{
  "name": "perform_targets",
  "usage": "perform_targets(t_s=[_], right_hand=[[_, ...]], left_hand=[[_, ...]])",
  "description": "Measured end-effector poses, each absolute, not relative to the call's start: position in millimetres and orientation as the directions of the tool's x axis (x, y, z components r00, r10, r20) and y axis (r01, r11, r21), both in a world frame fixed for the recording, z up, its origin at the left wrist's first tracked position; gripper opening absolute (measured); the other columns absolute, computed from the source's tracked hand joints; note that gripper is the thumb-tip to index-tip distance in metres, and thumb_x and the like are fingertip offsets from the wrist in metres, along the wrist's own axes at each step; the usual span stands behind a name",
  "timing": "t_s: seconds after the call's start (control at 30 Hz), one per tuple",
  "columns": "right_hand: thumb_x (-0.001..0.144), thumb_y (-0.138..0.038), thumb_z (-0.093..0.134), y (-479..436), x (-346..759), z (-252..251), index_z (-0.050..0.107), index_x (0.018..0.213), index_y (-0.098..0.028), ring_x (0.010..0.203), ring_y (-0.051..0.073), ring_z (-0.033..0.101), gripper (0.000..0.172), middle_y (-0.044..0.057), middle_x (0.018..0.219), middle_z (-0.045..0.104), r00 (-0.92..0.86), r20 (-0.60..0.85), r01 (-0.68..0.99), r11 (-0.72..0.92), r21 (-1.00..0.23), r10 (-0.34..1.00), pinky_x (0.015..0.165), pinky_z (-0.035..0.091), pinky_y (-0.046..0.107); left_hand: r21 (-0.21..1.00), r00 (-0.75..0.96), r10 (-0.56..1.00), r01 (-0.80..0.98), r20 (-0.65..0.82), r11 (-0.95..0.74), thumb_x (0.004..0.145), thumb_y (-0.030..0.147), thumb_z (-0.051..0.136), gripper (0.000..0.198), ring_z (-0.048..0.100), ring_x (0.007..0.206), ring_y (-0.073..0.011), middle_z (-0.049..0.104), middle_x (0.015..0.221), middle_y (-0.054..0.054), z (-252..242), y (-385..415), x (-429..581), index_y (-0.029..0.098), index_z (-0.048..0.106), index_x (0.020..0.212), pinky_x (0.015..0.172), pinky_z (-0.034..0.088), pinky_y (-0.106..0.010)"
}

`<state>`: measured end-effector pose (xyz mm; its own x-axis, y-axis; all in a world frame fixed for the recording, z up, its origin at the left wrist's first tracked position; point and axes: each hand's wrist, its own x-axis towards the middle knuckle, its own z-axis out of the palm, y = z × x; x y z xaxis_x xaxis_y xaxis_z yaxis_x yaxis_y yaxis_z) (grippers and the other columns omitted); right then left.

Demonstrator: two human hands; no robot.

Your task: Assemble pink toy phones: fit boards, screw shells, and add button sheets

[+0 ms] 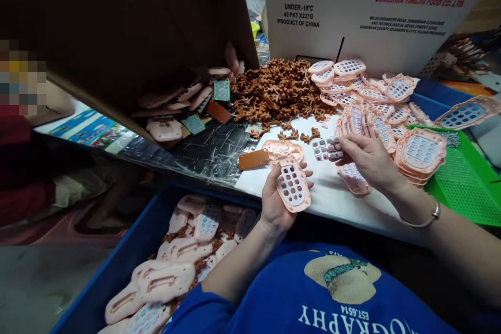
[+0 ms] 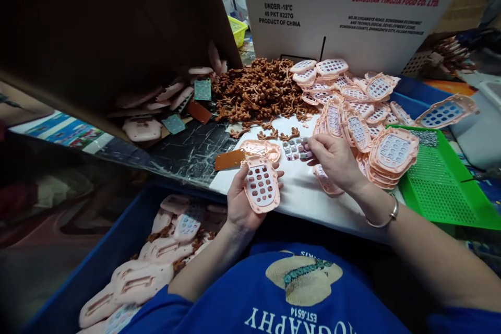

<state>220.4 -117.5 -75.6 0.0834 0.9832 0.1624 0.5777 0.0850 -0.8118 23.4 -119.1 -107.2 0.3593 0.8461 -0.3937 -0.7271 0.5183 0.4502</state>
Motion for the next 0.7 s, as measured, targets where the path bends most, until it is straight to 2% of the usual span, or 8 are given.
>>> perform_targets(t_s=[0.03, 0.07, 0.1, 0.23, 0.33, 0.5, 0.6, 0.7], right_hand=[[0.095, -0.046, 0.048, -122, 221, -75, 0.065, 0.092, -0.014, 0.072, 0.016, 0.069, 0.037, 0.008, 0.086, 0.071, 0.139, 0.08, 0.359, 0.025, -0.933, 0.987, 0.059, 0.057, 0.027], [0.089, -0.05, 0.057, -127, 221, -76, 0.065, 0.09, -0.014, 0.07, 0.016, 0.069, 0.037, 0.006, 0.085, 0.071, 0.165, 0.006, 0.174, -0.023, -0.984, 0.986, 0.058, 0.058, 0.027], [0.084, -0.052, 0.064, -131, 220, -77, 0.066, 0.087, -0.015, 0.068, 0.015, 0.068, 0.037, 0.005, 0.083, 0.07, 0.172, -0.04, 0.068, -0.053, -0.996, 0.984, 0.058, 0.058, 0.027], [0.08, -0.052, 0.07, -144, 218, -85, 0.066, 0.083, -0.016, 0.064, 0.012, 0.066, 0.036, 0.003, 0.083, 0.069, 0.18, -0.096, -0.063, -0.086, -0.994, 0.979, 0.058, 0.058, 0.024], [0.079, -0.052, 0.07, -149, 221, -89, 0.067, 0.085, -0.016, 0.064, 0.011, 0.066, 0.037, 0.002, 0.082, 0.068, 0.178, -0.112, -0.076, -0.099, -0.992, 0.978, 0.058, 0.058, 0.023], [0.082, -0.053, 0.066, -157, 227, -87, 0.067, 0.09, -0.016, 0.061, 0.012, 0.065, 0.038, 0.002, 0.079, 0.068, 0.178, -0.075, 0.052, -0.085, -0.995, 0.981, 0.057, 0.056, 0.024], [0.086, -0.049, 0.061, -163, 227, -77, 0.064, 0.078, -0.016, 0.057, 0.012, 0.063, 0.034, 0.001, 0.067, 0.064, 0.153, -0.007, 0.275, -0.05, -0.96, 0.988, 0.051, 0.049, 0.021], [0.089, -0.034, 0.057, -165, 223, -62, 0.058, 0.065, -0.017, 0.051, 0.01, 0.057, 0.029, -0.001, 0.057, 0.06, 0.103, 0.103, 0.565, 0.027, -0.825, 0.989, 0.048, 0.041, 0.02]], left_hand=[[0.443, 0.372, 0.839, -0.723, -0.397, 0.53, 0.092, 0.037, 0.048, 0.037, 0.072, 0.073, -0.0217, 0.075, 0.094, -0.013, -106, -120, 27, 0.008, 0.07, 0.098, 0.061, 0.061, -0.031], [0.433, 0.385, 0.833, -0.721, -0.398, 0.541, 0.092, 0.037, 0.047, 0.037, 0.072, 0.073, -0.0216, 0.075, 0.093, -0.013, -105, -122, 31, 0.009, 0.07, 0.097, 0.061, 0.061, -0.031], [0.424, 0.4, 0.826, -0.718, -0.398, 0.552, 0.093, 0.037, 0.046, 0.036, 0.072, 0.073, -0.0215, 0.075, 0.09, -0.012, -104, -123, 36, 0.009, 0.07, 0.096, 0.06, 0.061, -0.031], [0.391, 0.462, 0.782, -0.686, -0.418, 0.614, 0.097, 0.039, 0.041, 0.039, 0.071, 0.07, -0.0194, 0.072, 0.075, -0.009, -100, -130, 51, 0.01, 0.068, 0.09, 0.064, 0.062, -0.032], [0.39, 0.469, 0.769, -0.671, -0.435, 0.63, 0.098, 0.039, 0.04, 0.04, 0.07, 0.067, -0.0176, 0.072, 0.076, -0.008, -101, -133, 58, 0.011, 0.068, 0.093, 0.07, 0.062, -0.034], [0.5, 0.356, 0.853, -0.697, -0.382, 0.514, 0.088, 0.04, 0.06, 0.028, 0.069, 0.072, -0.0169, 0.072, 0.09, -0.006, -110, -136, 65, 0.015, 0.065, 0.102, 0.075, 0.059, -0.034], [0.639, 0.279, 0.936, -0.685, -0.213, 0.349, 0.081, 0.044, 0.071, 0.041, 0.067, 0.085, -0.0167, 0.068, 0.106, -0.006, -120, -139, 68, 0.019, 0.061, 0.111, 0.085, 0.056, -0.033], [0.77, 0.226, 0.974, -0.625, 0.015, 0.133, 0.075, 0.045, 0.078, 0.059, 0.063, 0.103, -0.0196, 0.063, 0.117, -0.005, -131, -144, 70, 0.027, 0.054, 0.126, 0.093, 0.051, -0.034]])
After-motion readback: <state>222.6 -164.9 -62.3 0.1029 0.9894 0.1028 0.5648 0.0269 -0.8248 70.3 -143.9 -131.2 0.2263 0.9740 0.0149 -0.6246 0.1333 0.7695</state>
